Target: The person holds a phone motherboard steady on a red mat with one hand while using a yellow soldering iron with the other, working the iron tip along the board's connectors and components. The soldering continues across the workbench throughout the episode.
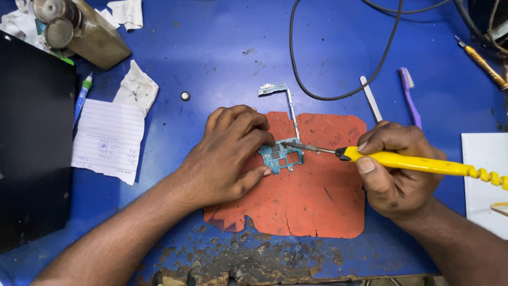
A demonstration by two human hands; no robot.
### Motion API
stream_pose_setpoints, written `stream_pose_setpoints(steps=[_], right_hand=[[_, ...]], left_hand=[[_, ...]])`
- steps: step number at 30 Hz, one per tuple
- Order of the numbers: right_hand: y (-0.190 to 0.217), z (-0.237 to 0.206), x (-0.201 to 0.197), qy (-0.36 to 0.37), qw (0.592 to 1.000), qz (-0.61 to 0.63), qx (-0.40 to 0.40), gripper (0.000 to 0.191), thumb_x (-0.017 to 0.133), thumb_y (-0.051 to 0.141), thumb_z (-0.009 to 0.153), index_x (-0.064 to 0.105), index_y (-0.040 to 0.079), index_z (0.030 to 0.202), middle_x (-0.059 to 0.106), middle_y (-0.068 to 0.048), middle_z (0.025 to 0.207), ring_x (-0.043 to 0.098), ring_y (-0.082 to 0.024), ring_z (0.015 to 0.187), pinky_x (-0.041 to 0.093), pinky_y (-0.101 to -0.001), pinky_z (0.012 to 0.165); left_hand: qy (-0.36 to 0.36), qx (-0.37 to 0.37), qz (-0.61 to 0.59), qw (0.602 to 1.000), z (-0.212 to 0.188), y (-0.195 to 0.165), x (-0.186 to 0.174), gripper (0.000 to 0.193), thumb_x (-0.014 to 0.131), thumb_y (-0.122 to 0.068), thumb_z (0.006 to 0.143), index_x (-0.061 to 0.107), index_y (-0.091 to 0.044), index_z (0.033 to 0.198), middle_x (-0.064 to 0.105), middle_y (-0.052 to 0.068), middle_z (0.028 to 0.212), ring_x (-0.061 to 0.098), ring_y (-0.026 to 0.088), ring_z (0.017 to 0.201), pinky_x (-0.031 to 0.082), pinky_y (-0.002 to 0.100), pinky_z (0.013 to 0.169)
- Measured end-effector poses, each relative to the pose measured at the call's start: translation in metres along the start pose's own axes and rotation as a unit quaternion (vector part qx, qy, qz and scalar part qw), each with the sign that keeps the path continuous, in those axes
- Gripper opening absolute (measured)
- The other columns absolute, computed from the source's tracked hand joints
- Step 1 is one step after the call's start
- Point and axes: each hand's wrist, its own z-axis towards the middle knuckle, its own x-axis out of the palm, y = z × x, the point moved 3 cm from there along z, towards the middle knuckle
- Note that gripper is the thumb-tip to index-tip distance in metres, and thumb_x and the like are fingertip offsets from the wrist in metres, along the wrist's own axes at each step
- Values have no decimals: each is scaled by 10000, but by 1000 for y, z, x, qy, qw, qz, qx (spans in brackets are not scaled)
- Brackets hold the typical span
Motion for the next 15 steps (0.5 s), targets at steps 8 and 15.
stream_pose_setpoints(steps=[8, 15], right_hand=[[3, 3, -1, -5, 1000, 10, 5, 162, 652, 131, 1009, 532, 24, 1030, 621, -78, 837, 653, -137, 693, 546, -258, 643], [3, 3, -2, -1, 1000, 11, 0, 155, 646, 123, 1011, 530, 24, 1036, 620, -70, 825, 644, -128, 677, 546, -255, 640]], left_hand=[[1, 2, 2, 1000, 1, 0, 0, 470, 826, -297, 764, 663, -71, 1142, 537, 122, 1258, 444, 336, 1304, 318, 525, 1110], [2, 1, 1, 1000, 0, 0, 0, 474, 822, -300, 766, 662, -68, 1147, 535, 121, 1263, 440, 337, 1310, 316, 525, 1111]])
